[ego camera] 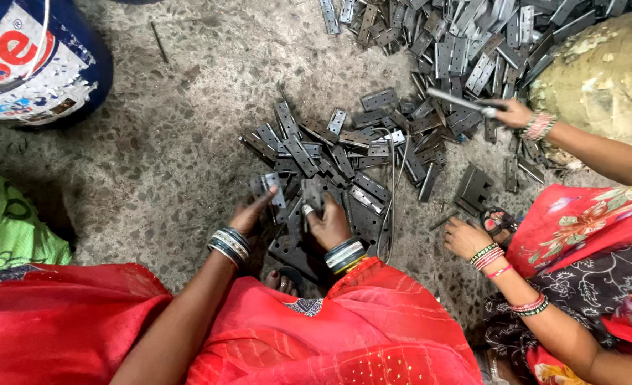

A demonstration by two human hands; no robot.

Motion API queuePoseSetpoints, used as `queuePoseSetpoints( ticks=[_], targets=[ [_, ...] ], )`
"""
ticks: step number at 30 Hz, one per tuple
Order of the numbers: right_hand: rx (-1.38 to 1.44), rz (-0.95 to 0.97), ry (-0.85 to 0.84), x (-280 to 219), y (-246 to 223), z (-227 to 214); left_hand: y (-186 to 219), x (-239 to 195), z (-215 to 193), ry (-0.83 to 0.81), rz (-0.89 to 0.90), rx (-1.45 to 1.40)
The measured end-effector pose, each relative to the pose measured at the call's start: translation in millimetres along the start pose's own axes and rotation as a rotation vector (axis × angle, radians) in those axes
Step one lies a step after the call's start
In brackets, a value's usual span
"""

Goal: The person picks up metal hinge plates from a pile on the floor and inserts them into slots on a metal base plate, occasionally using a metal rod to align them.

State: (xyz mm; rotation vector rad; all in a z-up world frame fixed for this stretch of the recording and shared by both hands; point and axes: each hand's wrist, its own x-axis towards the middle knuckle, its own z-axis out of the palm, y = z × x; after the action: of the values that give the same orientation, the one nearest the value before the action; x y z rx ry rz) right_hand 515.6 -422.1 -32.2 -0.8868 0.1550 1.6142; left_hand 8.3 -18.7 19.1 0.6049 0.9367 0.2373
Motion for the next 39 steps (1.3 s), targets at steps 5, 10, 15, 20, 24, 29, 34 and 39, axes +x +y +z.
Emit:
queuePoseSetpoints(
  ticks=[5, 10, 15, 20, 24, 29, 34, 39],
  targets=[
    [0.112, 0.004, -0.098, -0.4, 9.7, 1.6, -15.1, 17.4, -19.6, -0.099, -0.018, 0.128],
    [-0.053, -0.077, 0.17, 3.4, 1.3, -13.4, -31.5, 39.7, -26.8, 0.009, 0.019, 0.435],
    [0.083, 0.033, -0.16, 5.8, -1.3, -12.2, -27.8, 25.0, -7.3, -0.158, -0.117, 0.018],
    [-0.082, -0.059, 0.118, 6.3, 2.0, -15.3, -16.5, 7.1, -4.6, -0.143, -0.021, 0.235],
    [-0.007, -0.083, 0.038, 12.2, -6.6, -7.4, -21.1, 9.1, 3.7, -0.161, 0.141, 0.328],
    [0.079, -0.053, -0.047, 8.6, -13.6, 1.8, -40.7, 24.5, 5.0, -0.165, 0.171, 0.126],
    [0.196, 0.121, -0.142, 10.7, -3.6, 0.9, -58.0, 40.2, 0.0, -0.113, 0.177, 0.151],
    [0.12, 0.092, -0.071, 1.5, 7.9, -12.4, -42.7, 30.0, 3.6, -0.046, 0.161, 0.165]
  ],
)
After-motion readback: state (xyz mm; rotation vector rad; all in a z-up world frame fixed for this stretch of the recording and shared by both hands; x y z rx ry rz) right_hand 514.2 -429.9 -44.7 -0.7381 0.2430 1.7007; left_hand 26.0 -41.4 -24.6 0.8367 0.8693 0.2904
